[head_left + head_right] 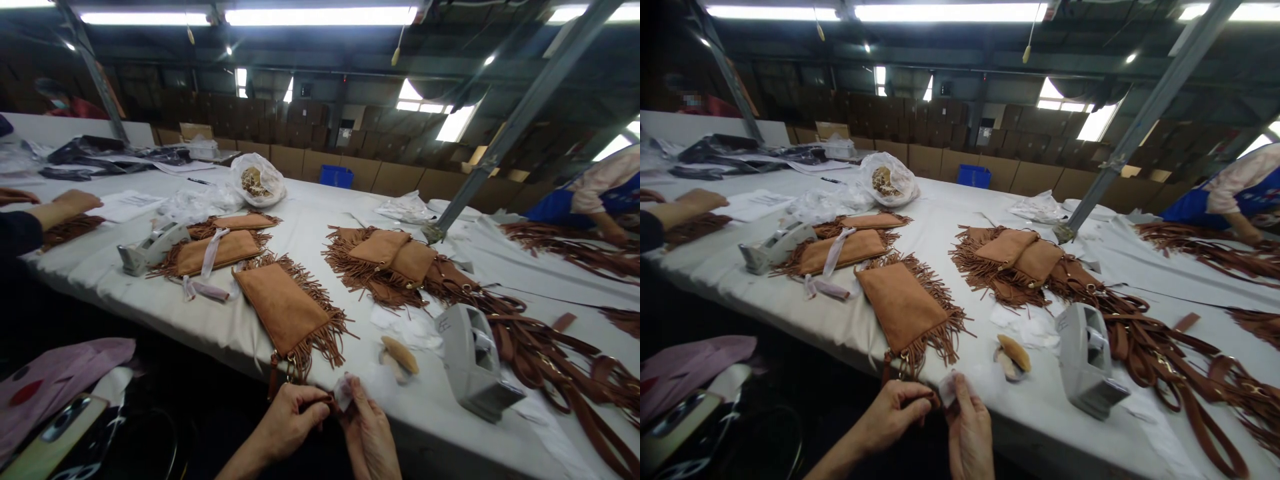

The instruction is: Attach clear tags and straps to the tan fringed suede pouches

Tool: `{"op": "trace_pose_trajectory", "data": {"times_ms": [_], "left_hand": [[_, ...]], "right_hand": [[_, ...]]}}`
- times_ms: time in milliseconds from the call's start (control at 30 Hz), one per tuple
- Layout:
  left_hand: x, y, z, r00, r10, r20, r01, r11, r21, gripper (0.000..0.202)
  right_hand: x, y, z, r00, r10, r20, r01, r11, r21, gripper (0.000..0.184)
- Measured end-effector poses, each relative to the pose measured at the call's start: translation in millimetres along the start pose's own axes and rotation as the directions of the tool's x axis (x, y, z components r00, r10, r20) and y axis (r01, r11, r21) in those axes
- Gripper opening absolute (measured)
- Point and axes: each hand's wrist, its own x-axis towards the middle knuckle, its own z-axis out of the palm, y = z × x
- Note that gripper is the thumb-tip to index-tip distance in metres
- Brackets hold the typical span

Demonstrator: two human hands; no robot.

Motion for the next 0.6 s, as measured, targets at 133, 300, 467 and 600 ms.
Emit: {"op": "trace_pose_trajectory", "data": {"times_ms": [133,300,467,600], "left_hand": [[-0.2,-1.9,0.7,1.0,-0.011,-0.015,0.011,0.999,0.03,0.026],[0.5,-2.6,1.9,1.0,-0.004,-0.023,0.006,0.997,0.08,0.024],[1.1,-3.0,1.8,0.999,-0.01,-0.03,0.013,0.993,0.118,0.023],[1.7,-5.3,0.6,0.999,-0.022,-0.042,0.028,0.99,0.135,0.023]], "right_hand": [[2.1,1.4,-3.1,1.0,-0.025,0.017,0.026,0.997,-0.07,0.032],[0.1,1.2,-2.8,1.0,-0.014,0.028,0.016,0.997,-0.073,0.031],[-1.9,1.0,0.8,0.999,0.007,0.044,-0.006,0.999,-0.036,0.034],[-1.6,1.3,3.0,0.999,0.004,0.045,-0.002,0.999,-0.041,0.034]]}}
